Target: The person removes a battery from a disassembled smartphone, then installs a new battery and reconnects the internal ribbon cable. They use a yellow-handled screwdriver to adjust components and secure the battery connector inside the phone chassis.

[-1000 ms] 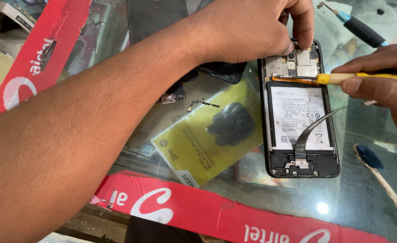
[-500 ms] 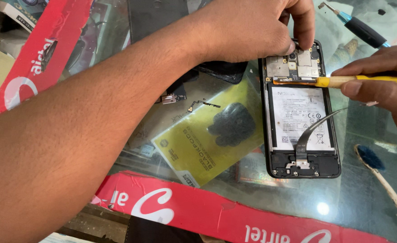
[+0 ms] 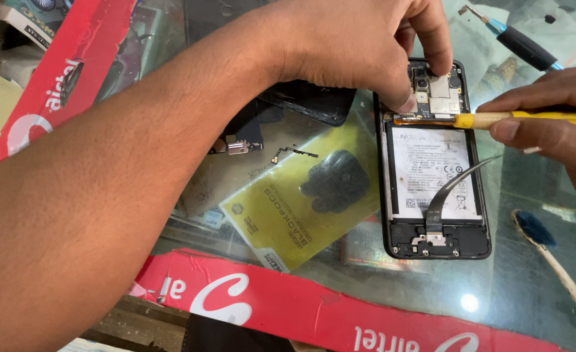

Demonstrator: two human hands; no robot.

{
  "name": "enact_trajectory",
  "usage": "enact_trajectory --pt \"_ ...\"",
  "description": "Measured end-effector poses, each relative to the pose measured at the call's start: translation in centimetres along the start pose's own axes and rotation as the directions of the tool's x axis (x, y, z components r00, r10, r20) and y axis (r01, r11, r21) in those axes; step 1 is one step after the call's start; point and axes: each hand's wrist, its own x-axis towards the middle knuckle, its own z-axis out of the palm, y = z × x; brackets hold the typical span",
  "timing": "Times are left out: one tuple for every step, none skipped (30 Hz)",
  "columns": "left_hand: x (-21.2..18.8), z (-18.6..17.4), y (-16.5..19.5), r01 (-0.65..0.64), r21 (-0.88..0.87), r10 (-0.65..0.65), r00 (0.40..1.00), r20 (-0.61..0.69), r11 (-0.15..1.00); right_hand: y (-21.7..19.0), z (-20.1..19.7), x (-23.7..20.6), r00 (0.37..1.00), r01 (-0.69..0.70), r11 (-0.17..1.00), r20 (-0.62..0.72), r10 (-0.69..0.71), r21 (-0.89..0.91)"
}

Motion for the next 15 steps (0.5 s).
enact_trajectory --pt "-0.04 -0.03 -0.04 0.012 -0.001 -0.012 1.000 0.006 1.000 0.03 0.06 0.09 1.000 -0.003 1.000 -0.001 0.003 0.026" --pt "-0.08 -0.05 -0.09 0.023 -0.001 -0.023 1.000 0.012 1.000 0.07 0.11 0.17 1.000 -0.005 0.999 -0.003 0.005 0.052" --pt "-0.07 -0.07 -0.12 0.010 0.004 -0.010 1.000 0.007 1.000 0.11 0.07 0.17 1.000 0.006 1.000 -0.002 -0.006 0.024" --pt "-0.07 -0.05 -0.14 -0.003 0.008 0.003 1.000 0.003 1.000 0.15 0.05 0.15 1.000 0.016 1.000 -0.001 -0.016 -0.003" --pt "-0.07 -0.04 -0.17 -0.016 0.012 0.016 1.000 -0.001 1.000 0.18 0.05 0.12 1.000 0.026 0.999 0.001 -0.026 -0.030" --pt "-0.06 -0.03 -0.19 -0.008 0.008 0.008 1.000 0.005 1.000 0.21 0.08 0.06 1.000 0.022 1.000 -0.008 -0.022 0.003" --pt "-0.07 -0.02 -0.22 0.000 0.003 0.000 1.000 0.011 1.000 0.21 0.15 0.01 1.000 0.017 0.999 -0.017 -0.017 0.036" --pt "-0.05 0.00 -0.24 0.007 -0.001 -0.007 1.000 0.017 1.000 0.23 0.21 -0.07 1.000 0.013 0.998 -0.026 -0.011 0.069" --pt "-0.02 0.00 -0.26 -0.007 -0.002 0.007 1.000 0.011 1.000 0.24 0.26 -0.17 0.999 -0.027 0.995 -0.038 0.031 0.091" --pt "-0.01 -0.02 -0.28 -0.021 -0.003 0.021 1.000 0.004 1.000 0.26 0.30 -0.23 0.996 -0.067 0.991 -0.050 0.073 0.115" --pt "-0.03 -0.01 -0.30 -0.034 -0.004 0.034 0.999 -0.002 0.999 0.30 0.33 -0.30 0.992 -0.106 0.984 -0.059 0.115 0.140" --pt "-0.06 0.00 -0.32 -0.036 0.002 0.036 0.999 -0.006 0.999 0.35 0.31 -0.33 0.993 -0.091 0.987 -0.065 0.101 0.134" --pt "-0.06 -0.02 -0.33 -0.039 0.010 0.039 0.999 -0.012 0.999 0.43 0.24 -0.30 0.994 -0.075 0.989 -0.073 0.085 0.128" --pt "-0.04 -0.06 -0.33 -0.043 0.018 0.043 0.999 -0.017 0.999 0.50 0.17 -0.26 0.994 -0.059 0.991 -0.082 0.069 0.122" --pt "-0.04 -0.03 -0.33 -0.046 0.018 0.047 0.999 -0.020 0.999 0.59 0.11 -0.17 0.996 -0.056 0.994 -0.066 0.062 0.089"
